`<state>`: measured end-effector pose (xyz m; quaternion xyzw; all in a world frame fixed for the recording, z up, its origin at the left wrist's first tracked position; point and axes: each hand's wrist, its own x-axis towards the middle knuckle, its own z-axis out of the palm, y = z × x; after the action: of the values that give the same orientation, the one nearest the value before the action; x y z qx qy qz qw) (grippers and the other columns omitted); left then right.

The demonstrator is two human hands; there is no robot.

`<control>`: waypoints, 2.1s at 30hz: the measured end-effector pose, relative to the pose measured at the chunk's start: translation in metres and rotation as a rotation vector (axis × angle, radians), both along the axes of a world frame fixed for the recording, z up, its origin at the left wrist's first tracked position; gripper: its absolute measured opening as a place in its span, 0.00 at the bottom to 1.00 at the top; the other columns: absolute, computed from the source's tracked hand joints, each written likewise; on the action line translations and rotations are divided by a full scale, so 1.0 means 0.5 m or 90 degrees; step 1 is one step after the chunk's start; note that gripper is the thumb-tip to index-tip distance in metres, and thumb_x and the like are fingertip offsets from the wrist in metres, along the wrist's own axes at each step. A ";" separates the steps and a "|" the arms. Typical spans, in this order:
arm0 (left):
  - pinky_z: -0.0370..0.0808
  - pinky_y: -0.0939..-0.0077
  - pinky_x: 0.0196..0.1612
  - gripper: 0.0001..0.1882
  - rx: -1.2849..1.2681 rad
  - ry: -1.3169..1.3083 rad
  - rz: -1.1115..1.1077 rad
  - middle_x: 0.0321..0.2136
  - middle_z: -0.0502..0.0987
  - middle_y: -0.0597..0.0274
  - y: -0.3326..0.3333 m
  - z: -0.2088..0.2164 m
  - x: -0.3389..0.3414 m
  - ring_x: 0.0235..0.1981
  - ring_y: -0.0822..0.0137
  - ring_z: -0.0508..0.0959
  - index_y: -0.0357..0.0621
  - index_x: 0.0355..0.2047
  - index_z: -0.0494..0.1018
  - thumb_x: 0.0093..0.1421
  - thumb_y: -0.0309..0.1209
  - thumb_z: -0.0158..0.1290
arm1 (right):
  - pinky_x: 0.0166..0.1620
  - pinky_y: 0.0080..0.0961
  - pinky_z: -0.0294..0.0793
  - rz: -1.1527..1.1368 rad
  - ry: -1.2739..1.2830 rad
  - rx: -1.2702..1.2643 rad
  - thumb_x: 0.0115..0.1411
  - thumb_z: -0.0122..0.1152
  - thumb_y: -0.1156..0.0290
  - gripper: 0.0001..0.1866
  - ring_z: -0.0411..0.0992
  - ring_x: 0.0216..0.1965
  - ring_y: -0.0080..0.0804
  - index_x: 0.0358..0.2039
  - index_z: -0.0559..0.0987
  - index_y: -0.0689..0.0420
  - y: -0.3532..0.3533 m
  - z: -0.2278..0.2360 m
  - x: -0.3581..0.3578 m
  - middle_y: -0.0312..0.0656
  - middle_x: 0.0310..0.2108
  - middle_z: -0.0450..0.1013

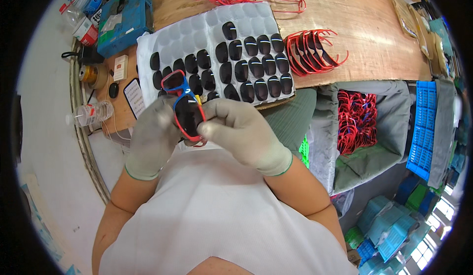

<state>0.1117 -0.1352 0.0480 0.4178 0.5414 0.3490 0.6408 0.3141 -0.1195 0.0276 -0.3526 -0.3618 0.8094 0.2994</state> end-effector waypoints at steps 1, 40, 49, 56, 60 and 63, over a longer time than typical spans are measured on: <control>0.76 0.77 0.44 0.11 -0.007 -0.012 -0.009 0.39 0.77 0.58 -0.014 -0.013 -0.007 0.40 0.73 0.77 0.35 0.46 0.73 0.66 0.27 0.53 | 0.40 0.21 0.73 0.001 -0.020 0.017 0.62 0.56 0.76 0.09 0.73 0.35 0.21 0.41 0.78 0.66 -0.003 0.003 -0.002 0.39 0.33 0.76; 0.62 0.66 0.66 0.32 0.491 0.459 -0.066 0.62 0.70 0.47 1.023 -0.294 -0.086 0.63 0.54 0.69 0.41 0.63 0.68 0.68 0.52 0.47 | 0.42 0.45 0.75 -0.250 -0.851 0.376 0.64 0.56 0.66 0.13 0.76 0.38 0.58 0.43 0.80 0.61 0.360 -0.231 0.449 0.57 0.34 0.77; 0.64 0.69 0.64 0.35 0.123 0.397 -0.330 0.57 0.75 0.48 1.011 -0.330 -0.052 0.57 0.55 0.74 0.40 0.61 0.70 0.70 0.56 0.39 | 0.56 0.42 0.71 -0.274 -0.765 0.815 0.49 0.74 0.70 0.26 0.73 0.51 0.53 0.49 0.78 0.64 0.451 -0.119 0.258 0.54 0.50 0.75; 0.72 0.66 0.52 0.33 0.210 0.554 -0.281 0.42 0.82 0.48 0.928 -0.318 -0.092 0.42 0.59 0.80 0.39 0.49 0.78 0.71 0.58 0.39 | 0.67 0.59 0.53 -0.038 -0.938 0.768 0.49 0.68 0.46 0.46 0.64 0.63 0.53 0.66 0.65 0.53 0.584 -0.157 -0.064 0.54 0.62 0.66; 0.73 0.61 0.47 0.27 0.198 0.571 -0.298 0.39 0.82 0.43 0.881 -0.316 -0.127 0.40 0.51 0.80 0.37 0.45 0.78 0.72 0.50 0.41 | 0.67 0.59 0.54 0.007 -0.860 0.725 0.47 0.69 0.52 0.46 0.65 0.63 0.51 0.66 0.65 0.55 0.677 -0.159 -0.053 0.53 0.61 0.67; 0.74 0.64 0.50 0.28 0.162 0.594 -0.311 0.43 0.81 0.41 0.857 -0.315 -0.149 0.43 0.49 0.81 0.42 0.48 0.79 0.71 0.53 0.42 | 0.65 0.57 0.61 0.111 -0.780 0.776 0.49 0.70 0.45 0.46 0.65 0.63 0.51 0.63 0.69 0.59 0.714 -0.155 -0.018 0.56 0.60 0.69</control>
<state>0.0374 0.2933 -0.1097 0.7165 0.6086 0.0300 0.3395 0.3051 0.2376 -0.0498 -0.4753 -0.8556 0.1622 0.1255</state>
